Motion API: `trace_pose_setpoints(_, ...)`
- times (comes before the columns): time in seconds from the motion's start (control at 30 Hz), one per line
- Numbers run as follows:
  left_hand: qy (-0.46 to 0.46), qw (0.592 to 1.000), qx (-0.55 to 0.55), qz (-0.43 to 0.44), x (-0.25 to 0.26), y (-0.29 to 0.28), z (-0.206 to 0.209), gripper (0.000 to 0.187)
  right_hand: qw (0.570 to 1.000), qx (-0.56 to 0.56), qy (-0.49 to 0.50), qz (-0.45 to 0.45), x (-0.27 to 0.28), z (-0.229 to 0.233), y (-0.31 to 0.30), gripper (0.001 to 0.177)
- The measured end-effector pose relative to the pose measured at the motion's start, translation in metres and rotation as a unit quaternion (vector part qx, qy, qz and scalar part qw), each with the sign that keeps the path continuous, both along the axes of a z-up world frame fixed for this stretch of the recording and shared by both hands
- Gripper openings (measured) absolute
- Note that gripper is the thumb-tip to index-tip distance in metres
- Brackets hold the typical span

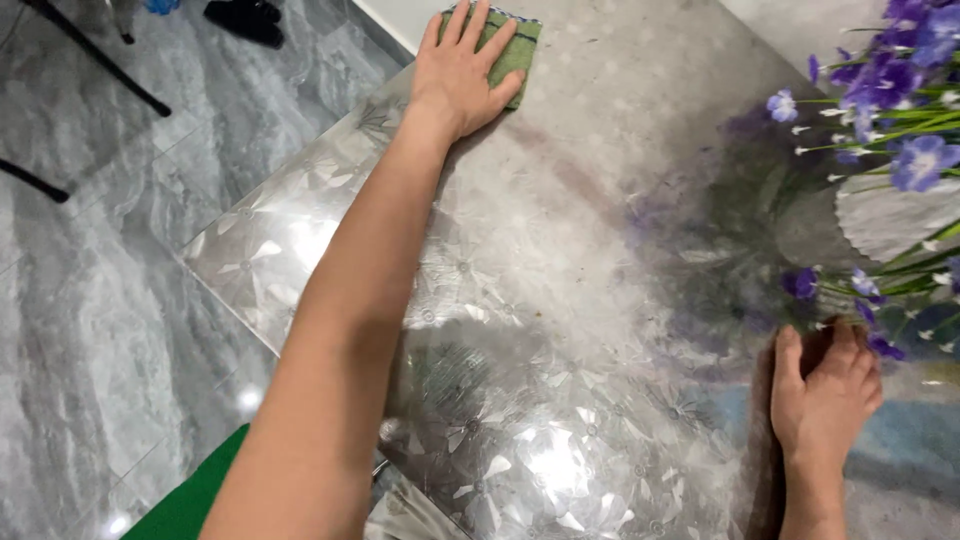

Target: The person wipes a patterned tabletop with a green cloth, moving the cloth in circular and back-and-forth motions. They briefly shift a purple artificial flower arrangement to reach underneath, then continue wiping the surface.

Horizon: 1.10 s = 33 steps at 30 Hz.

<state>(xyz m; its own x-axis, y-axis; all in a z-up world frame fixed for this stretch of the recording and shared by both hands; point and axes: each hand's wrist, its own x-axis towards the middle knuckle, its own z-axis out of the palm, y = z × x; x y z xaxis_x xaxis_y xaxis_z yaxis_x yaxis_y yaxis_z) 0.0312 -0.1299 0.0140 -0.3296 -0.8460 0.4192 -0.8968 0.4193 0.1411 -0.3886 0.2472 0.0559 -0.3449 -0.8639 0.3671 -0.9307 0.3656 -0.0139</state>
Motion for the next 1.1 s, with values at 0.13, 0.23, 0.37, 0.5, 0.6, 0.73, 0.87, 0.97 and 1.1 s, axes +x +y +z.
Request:
trace_pose_setpoints(0.13,-0.004,0.999,0.028,0.029,-0.009,-0.011,-0.003,0.069,1.0,-0.013,-0.025,-0.007,0.003,0.003,0.001,0.072)
trace_pose_setpoints(0.23,-0.007,1.0,0.0,0.013,0.001,0.0,-0.006,0.069,1.0,-0.023,-0.017,-0.002,0.003,0.004,0.002,0.073)
trace_pose_setpoints(0.37,0.01,0.999,-0.029,-0.036,0.039,0.044,0.009,0.068,0.999,-0.017,-0.038,-0.016,0.008,0.009,0.004,0.076)
trace_pose_setpoints(0.5,0.009,0.998,-0.014,-0.061,0.089,0.108,0.028,0.067,0.997,-0.003,-0.076,-0.017,0.013,0.014,0.003,0.081)
trace_pose_setpoints(0.6,0.015,0.997,-0.032,-0.065,0.124,0.158,0.037,0.064,0.995,0.008,-0.095,-0.025,0.016,0.018,0.005,0.083)
trace_pose_setpoints(0.73,0.017,0.999,-0.004,-0.044,0.16,0.215,0.045,0.065,0.994,0.011,-0.108,-0.023,0.014,0.016,0.007,0.087)
trace_pose_setpoints(0.87,0.0,1.0,-0.009,-0.019,0.183,0.267,0.048,0.065,0.996,0.016,-0.092,-0.017,0.007,0.01,0.008,0.085)
trace_pose_setpoints(0.97,-0.02,0.999,0.019,-0.021,0.191,0.302,0.05,0.066,0.996,0.011,-0.084,-0.009,-0.001,0.004,0.007,0.083)
trace_pose_setpoints(1.1,-0.048,0.998,0.019,-0.046,0.181,0.342,0.056,0.068,0.998,0.011,-0.067,-0.005,-0.009,-0.003,0.005,0.083)
